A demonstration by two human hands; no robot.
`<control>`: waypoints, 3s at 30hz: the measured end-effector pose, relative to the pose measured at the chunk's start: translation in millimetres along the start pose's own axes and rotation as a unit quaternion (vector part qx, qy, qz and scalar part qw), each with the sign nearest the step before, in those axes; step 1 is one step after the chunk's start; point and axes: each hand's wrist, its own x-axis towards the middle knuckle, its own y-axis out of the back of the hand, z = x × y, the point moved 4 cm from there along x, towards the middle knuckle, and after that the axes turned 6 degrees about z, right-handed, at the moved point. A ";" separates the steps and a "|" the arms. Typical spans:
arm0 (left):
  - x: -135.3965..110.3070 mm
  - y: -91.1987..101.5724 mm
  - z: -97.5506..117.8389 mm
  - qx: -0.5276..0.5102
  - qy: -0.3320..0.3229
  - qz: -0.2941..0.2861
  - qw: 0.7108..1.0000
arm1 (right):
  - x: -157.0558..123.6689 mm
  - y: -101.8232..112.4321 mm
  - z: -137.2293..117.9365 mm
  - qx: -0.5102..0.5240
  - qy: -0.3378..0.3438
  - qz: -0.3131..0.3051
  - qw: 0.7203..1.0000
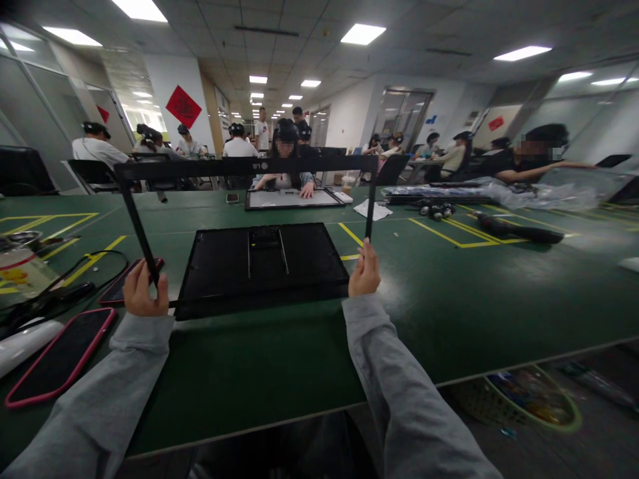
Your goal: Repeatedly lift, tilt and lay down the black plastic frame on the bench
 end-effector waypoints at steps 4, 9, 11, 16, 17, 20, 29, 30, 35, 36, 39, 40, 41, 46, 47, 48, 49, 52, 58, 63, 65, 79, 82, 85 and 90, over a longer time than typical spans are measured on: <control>2.2 8.1 10.1 0.000 -0.006 0.020 1.000 | 3.8 6.9 -6.0 0.002 0.010 0.031 0.999; -0.5 -3.7 1.9 -0.001 0.003 -0.035 0.999 | -1.9 -1.0 -2.5 0.002 -0.010 -0.028 1.000; -2.9 -9.9 -3.9 0.008 0.012 -0.049 0.999 | -4.5 -4.8 0.3 -0.004 -0.027 -0.057 0.998; -12.2 -23.8 -17.5 0.012 0.026 -0.082 0.996 | -9.7 -11.7 8.6 -0.053 -0.088 -0.140 0.985; -14.3 -26.4 -20.2 0.013 0.029 -0.093 0.995 | -10.6 -12.6 10.0 -0.059 -0.096 -0.151 0.982; -20.7 -33.7 -28.3 0.022 0.046 -0.134 0.990 | -13.3 -14.9 13.6 -0.070 -0.105 -0.171 0.977; -31.0 -44.7 -42.1 0.041 0.077 -0.202 0.975 | -22.0 -24.6 26.8 -0.097 -0.119 -0.235 0.960; -31.8 -45.5 -43.1 0.043 0.082 -0.209 0.974 | -22.8 -25.1 28.0 -0.104 -0.119 -0.238 0.958; -35.9 -48.9 -46.2 0.052 0.089 -0.227 0.968 | -25.6 -27.2 32.4 -0.118 -0.116 -0.252 0.953; -36.5 -49.4 -46.5 0.050 0.088 -0.226 0.969 | -25.8 -27.4 33.1 -0.121 -0.119 -0.256 0.952; -38.5 -51.3 -47.2 0.043 0.086 -0.224 0.970 | -25.7 -27.0 33.8 -0.124 -0.126 -0.263 0.948; -39.1 -52.0 -47.5 0.040 0.086 -0.226 0.970 | -25.4 -26.6 33.4 -0.123 -0.128 -0.265 0.948; -39.7 -52.7 -47.7 0.038 0.084 -0.229 0.969 | -25.2 -26.3 32.9 -0.122 -0.130 -0.268 0.947; -41.1 -54.9 -50.0 0.036 0.080 -0.233 0.969 | -24.9 -26.1 33.3 -0.131 -0.148 -0.285 0.938; -41.4 -55.2 -50.8 0.035 0.080 -0.234 0.968 | -25.1 -26.5 34.4 -0.133 -0.151 -0.288 0.936; -41.6 -55.6 -51.5 0.033 0.081 -0.235 0.968 | -25.5 -27.2 35.7 -0.135 -0.153 -0.292 0.935; -41.9 -56.1 -52.1 0.032 0.082 -0.237 0.968 | -25.9 -28.0 37.4 -0.136 -0.153 -0.296 0.933; -42.8 -57.0 -53.7 0.030 0.084 -0.239 0.967 | -27.6 -30.8 43.0 -0.139 -0.149 -0.302 0.931; -44.0 -57.2 -55.2 0.037 0.081 -0.230 0.969 | -30.2 -34.3 50.6 -0.139 -0.140 -0.296 0.935; -44.8 -57.0 -56.0 0.038 0.088 -0.233 0.968 | -30.4 -33.6 49.2 -0.136 -0.134 -0.292 0.937; -44.8 -56.8 -55.6 0.039 0.092 -0.236 0.967 | -29.7 -32.4 47.3 -0.128 -0.135 -0.286 0.940; -43.8 -59.4 -61.1 0.038 0.087 -0.243 0.965 | -28.0 -29.3 38.1 -0.123 -0.154 -0.288 0.937; -44.3 -58.0 -57.3 0.038 0.086 -0.239 0.966 | -27.9 -29.9 39.3 -0.115 -0.148 -0.284 0.940; -43.1 -55.0 -51.8 0.036 0.085 -0.232 0.968 | -28.1 -30.3 41.0 -0.116 -0.143 -0.281 0.942; -41.4 -51.8 -47.1 0.032 0.081 -0.225 0.970 | -29.0 -32.1 44.9 -0.122 -0.131 -0.288 0.941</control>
